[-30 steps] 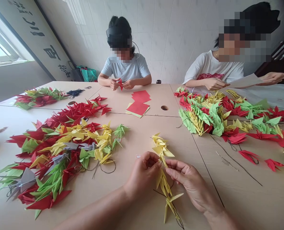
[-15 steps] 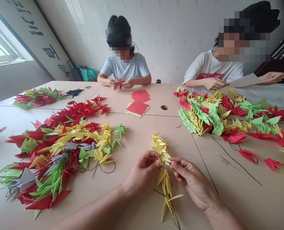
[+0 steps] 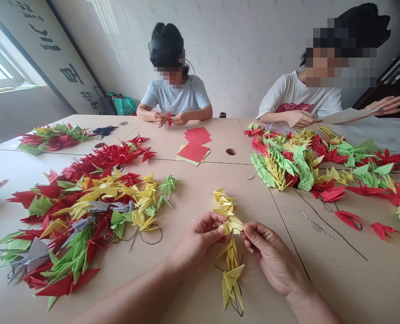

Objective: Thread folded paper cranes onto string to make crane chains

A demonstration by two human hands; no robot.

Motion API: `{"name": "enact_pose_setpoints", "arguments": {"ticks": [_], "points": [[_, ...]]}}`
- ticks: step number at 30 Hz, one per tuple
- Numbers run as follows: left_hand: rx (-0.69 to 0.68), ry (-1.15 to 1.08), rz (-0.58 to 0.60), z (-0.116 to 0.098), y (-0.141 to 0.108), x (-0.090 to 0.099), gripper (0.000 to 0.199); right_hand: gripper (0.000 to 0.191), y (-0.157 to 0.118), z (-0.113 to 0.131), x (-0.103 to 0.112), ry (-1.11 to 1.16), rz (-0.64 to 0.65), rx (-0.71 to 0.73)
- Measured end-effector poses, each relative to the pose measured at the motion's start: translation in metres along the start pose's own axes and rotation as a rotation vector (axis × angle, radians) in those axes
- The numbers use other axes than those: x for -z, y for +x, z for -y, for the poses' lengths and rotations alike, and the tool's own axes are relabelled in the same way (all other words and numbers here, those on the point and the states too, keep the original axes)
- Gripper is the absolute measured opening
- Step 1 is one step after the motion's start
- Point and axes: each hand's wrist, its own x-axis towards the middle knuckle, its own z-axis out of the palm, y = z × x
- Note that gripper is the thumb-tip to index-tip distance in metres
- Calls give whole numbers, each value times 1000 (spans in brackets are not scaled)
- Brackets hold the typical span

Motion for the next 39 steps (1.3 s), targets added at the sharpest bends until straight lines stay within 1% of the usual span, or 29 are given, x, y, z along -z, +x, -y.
{"name": "enact_pose_setpoints", "arguments": {"ticks": [4, 10, 14, 17, 20, 23, 30, 36, 39], "points": [[15, -49, 15, 1, 0, 1, 20, 27, 0, -1, -1, -10, 4, 32], [77, -113, 44, -1, 1, 4, 22, 31, -1, -2, -3, -28, -43, 65], [93, -166, 55, -2, 1, 7, 20, 30, 0, -2, -2, -3, -53, 44], [86, -177, 80, -2, 1, 6, 19, 28, 1, -2, -3, -34, -53, 30], [66, -108, 73, -2, 0, 5, 17, 29, 1, -1, -4, -105, -52, 22], [30, -10, 48, -1, 0, 3, 17, 30, -2, 1, -7, -170, -24, 14], [5, 114, 60, 0, -1, 3, 16, 34, -6, 1, -9, -278, 160, -6], [-70, 253, 87, 2, -1, -3, 31, 38, -4, 0, -8, -308, 142, -4], [-87, 280, 107, 3, -1, -4, 33, 40, -3, -1, -7, -304, 138, -12]]}}
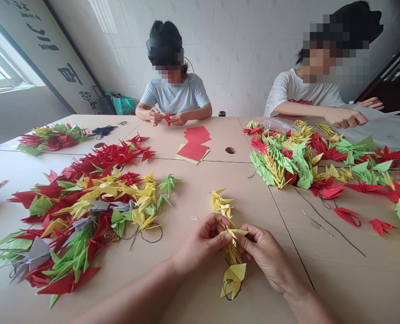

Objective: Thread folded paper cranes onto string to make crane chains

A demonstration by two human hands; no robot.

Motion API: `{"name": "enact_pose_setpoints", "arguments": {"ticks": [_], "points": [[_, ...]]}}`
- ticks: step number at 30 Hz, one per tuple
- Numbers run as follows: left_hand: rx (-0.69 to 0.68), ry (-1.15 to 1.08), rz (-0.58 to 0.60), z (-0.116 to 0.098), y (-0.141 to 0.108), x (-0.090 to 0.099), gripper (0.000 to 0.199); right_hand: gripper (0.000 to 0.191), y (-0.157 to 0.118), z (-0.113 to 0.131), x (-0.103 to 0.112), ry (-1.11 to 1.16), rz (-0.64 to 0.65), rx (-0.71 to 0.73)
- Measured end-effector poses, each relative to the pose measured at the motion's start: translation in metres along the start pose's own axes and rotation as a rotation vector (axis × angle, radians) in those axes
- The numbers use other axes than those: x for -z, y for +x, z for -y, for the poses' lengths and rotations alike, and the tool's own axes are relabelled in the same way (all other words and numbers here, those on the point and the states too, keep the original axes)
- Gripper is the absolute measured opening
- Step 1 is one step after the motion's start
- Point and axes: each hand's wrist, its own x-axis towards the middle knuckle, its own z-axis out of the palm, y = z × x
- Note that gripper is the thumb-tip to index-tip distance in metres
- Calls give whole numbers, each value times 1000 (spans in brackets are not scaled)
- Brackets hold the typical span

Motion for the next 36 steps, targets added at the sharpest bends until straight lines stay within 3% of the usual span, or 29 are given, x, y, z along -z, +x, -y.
{"name": "enact_pose_setpoints", "arguments": {"ticks": [6, 17, 25, 36], "points": [[-39, 19, 8, -1, 0, 1, 31, 39, -1, 1, 0, 3, -5, -10], [-29, 95, -116, 0, -2, -6, 24, 32, 1, -5, -3, 28, -41, -33], [-19, 20, -93, -7, -1, -5, 30, 31, 0, -1, 1, 124, -48, 51], [34, -239, -242, -2, 1, 6, 33, 28, 0, 0, 5, 247, -66, -29]]}}
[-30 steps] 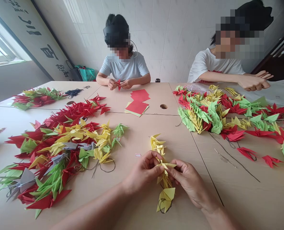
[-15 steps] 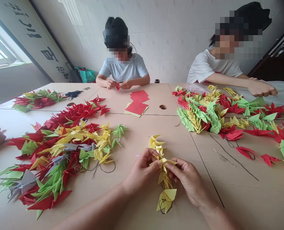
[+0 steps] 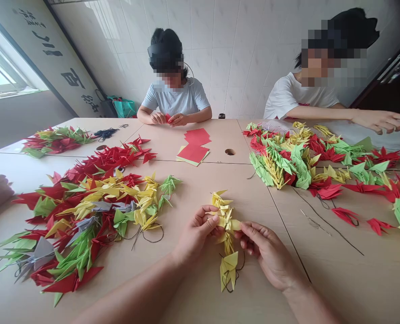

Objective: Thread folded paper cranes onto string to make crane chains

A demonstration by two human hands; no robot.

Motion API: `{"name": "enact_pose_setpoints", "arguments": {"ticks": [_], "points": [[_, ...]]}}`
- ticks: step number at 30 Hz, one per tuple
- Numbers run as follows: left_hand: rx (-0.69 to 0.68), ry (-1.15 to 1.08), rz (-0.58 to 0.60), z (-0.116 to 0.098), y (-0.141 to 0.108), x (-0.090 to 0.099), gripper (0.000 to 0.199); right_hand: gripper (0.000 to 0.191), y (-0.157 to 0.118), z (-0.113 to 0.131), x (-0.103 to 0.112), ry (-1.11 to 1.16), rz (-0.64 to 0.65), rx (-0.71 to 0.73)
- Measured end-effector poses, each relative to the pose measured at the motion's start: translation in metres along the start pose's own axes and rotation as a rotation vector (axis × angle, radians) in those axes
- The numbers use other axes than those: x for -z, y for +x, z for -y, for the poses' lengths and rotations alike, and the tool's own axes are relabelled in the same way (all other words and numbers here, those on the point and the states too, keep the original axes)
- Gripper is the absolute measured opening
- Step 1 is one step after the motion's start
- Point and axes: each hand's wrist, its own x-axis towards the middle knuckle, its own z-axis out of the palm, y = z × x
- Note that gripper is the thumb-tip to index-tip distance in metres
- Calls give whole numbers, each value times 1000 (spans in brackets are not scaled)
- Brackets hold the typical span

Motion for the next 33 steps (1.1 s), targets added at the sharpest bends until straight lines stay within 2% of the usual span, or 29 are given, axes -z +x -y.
{"name": "enact_pose_setpoints", "arguments": {"ticks": [3, 5, 8, 10, 15, 21, 24, 29, 33], "points": [[-67, 62, -4, 0, -1, -1, 31, 26, 1, 0, 1, 61, -35, -19], [-103, 145, 45, 1, -2, -1, 34, 24, 1, 0, 2, 116, -57, -22], [-124, 243, 139, 5, -3, -1, 50, 21, 2, 1, 4, 176, -73, -34], [-139, 301, 158, 8, -2, -2, 58, 21, 3, 1, 4, 193, -76, -37], [-145, 352, 100, 12, 0, -2, 50, 24, 2, 1, 4, 147, -65, -3], [-115, 270, -4, 7, 3, -3, 44, 43, -1, -3, -1, -215, 7, 117], [-109, 269, -32, 7, 4, -3, 41, 43, 0, -5, -3, -327, 21, 149], [-127, 257, -37, 9, 3, -2, 38, 35, 1, -5, -5, -308, 61, 185], [-141, 300, -39, 8, 1, -3, 28, 32, 2, -6, -5, -283, 88, 216]]}}
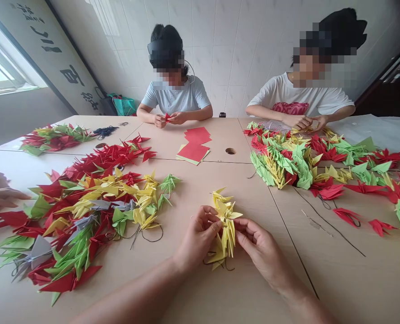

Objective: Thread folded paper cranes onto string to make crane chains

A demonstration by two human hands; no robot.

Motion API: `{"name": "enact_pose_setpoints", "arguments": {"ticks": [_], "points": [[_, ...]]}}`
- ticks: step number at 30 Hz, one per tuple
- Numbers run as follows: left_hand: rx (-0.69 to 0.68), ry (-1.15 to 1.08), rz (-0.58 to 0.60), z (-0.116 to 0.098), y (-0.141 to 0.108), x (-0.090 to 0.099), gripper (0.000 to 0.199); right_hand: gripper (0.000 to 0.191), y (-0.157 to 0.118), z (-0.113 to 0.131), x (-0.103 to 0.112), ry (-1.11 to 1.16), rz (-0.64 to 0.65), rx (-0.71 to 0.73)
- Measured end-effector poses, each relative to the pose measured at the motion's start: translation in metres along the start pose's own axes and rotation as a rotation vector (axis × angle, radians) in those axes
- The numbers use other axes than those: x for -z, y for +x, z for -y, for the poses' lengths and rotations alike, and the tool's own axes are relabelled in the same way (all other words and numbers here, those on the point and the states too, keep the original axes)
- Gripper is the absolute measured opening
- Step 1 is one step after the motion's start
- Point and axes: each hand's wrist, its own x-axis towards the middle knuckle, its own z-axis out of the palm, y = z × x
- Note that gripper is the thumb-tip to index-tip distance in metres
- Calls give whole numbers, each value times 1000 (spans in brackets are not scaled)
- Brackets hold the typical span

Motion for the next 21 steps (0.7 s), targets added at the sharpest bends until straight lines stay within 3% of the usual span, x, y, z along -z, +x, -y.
{"name": "enact_pose_setpoints", "arguments": {"ticks": [12, 21], "points": [[141, 36, 6, -4, -1, 0, 34, 29, -2, 4, -1, -100, -1, 6], [121, 60, 130, -5, -6, 2, 36, 28, 0, 0, 1, -106, -19, 24]]}}
